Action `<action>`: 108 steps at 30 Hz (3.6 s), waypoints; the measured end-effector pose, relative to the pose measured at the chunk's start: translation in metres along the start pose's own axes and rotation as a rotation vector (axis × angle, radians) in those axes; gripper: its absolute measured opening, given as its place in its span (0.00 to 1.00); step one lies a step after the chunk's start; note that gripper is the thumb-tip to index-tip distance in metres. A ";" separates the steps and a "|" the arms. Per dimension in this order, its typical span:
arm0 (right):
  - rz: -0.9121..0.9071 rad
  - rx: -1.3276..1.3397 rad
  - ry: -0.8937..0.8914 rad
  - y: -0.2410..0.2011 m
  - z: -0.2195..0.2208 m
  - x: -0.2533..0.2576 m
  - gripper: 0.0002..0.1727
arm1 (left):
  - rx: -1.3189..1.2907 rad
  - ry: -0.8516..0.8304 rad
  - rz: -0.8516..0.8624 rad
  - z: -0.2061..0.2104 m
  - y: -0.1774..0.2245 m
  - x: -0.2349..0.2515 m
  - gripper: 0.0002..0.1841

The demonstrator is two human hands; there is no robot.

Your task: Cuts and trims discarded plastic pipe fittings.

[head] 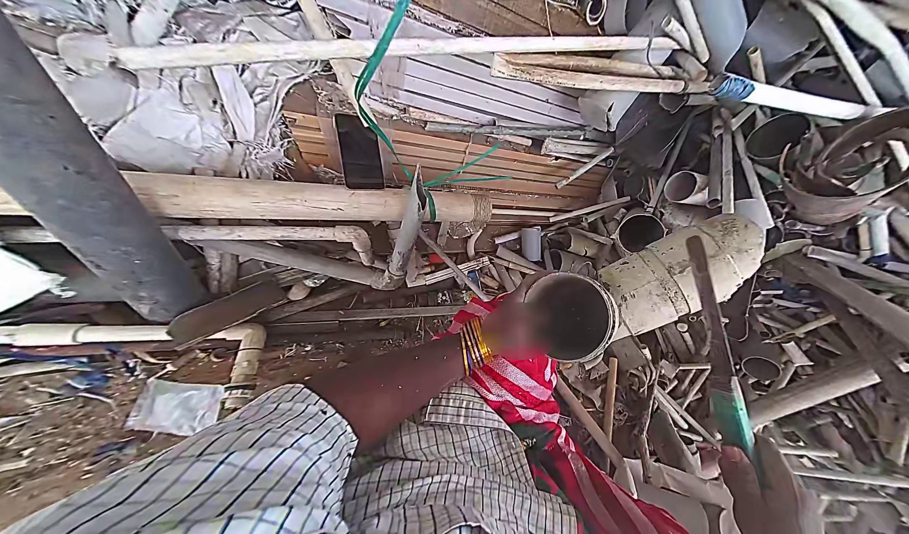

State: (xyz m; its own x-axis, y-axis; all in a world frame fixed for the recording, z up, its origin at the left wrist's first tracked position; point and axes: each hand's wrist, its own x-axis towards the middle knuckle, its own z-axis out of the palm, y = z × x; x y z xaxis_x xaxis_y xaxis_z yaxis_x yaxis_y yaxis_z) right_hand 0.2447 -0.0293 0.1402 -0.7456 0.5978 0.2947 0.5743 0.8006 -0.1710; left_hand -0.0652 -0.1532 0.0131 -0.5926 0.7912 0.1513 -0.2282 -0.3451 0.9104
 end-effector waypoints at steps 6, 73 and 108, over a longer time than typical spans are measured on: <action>0.051 -0.051 -0.262 -0.006 0.011 0.006 0.33 | 0.048 -0.001 -0.006 0.001 0.002 0.001 0.37; -0.002 0.099 0.047 0.000 -0.043 -0.011 0.43 | 0.018 -0.013 0.022 0.001 -0.001 -0.001 0.36; 0.025 -0.041 -0.133 -0.002 -0.015 -0.025 0.36 | -0.057 0.043 0.014 -0.001 0.003 -0.002 0.37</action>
State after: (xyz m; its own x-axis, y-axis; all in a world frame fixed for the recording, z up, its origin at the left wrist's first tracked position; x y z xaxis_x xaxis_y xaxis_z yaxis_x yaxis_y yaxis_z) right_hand 0.2669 -0.0466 0.1473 -0.7674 0.6200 0.1634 0.6047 0.7846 -0.1371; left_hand -0.0653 -0.1557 0.0153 -0.6288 0.7637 0.1461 -0.2626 -0.3854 0.8846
